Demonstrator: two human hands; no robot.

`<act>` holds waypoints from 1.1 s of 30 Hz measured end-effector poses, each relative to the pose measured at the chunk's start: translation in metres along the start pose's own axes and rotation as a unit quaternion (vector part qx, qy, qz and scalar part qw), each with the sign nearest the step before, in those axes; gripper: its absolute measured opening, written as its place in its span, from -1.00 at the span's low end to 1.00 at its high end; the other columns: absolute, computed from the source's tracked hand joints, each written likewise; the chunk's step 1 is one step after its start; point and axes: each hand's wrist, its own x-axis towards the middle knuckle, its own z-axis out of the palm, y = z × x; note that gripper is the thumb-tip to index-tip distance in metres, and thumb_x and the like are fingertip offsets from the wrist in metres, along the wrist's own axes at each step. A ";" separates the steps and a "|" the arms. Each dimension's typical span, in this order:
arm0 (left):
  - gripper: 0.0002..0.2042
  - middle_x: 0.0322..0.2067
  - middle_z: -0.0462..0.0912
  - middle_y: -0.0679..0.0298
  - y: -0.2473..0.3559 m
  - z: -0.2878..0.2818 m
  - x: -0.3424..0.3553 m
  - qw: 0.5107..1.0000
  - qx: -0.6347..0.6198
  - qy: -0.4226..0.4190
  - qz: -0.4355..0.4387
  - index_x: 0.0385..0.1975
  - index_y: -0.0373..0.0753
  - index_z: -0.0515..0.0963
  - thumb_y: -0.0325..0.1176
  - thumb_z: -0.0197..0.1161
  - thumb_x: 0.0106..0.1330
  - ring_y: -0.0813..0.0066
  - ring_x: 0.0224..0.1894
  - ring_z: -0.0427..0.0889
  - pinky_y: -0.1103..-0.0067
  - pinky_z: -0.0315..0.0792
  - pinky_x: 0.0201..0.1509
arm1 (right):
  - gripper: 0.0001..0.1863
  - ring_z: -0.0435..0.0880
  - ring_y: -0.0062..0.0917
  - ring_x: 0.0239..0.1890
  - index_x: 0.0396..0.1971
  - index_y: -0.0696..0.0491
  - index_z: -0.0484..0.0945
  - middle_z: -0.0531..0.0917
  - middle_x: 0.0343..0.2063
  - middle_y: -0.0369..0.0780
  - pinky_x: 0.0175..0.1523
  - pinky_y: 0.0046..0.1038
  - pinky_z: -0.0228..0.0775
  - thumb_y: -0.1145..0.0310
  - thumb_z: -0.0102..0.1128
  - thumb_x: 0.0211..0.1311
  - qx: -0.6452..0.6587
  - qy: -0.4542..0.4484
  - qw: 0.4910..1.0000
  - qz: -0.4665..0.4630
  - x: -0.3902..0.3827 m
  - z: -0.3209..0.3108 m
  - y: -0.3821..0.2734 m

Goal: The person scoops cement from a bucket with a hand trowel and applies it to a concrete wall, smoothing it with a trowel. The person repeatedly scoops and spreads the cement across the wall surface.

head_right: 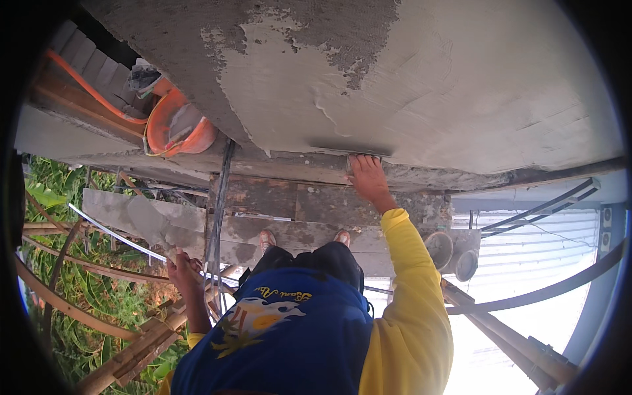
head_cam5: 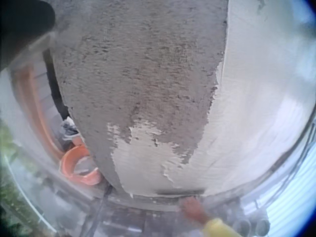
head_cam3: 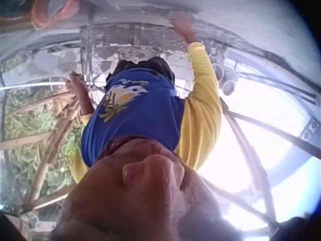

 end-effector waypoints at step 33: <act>-0.91 -0.51 0.46 0.40 -0.033 -0.047 -0.030 0.996 -0.008 0.080 -0.044 -0.13 -0.20 0.51 -0.36 0.24 0.56 0.64 -0.60 0.44 0.64 0.35 -0.53 | -0.27 0.49 -0.08 0.29 0.30 0.15 0.49 0.59 0.18 -0.05 0.41 0.01 0.23 0.01 0.47 0.27 0.013 0.024 0.999 -0.047 0.045 0.067 -0.068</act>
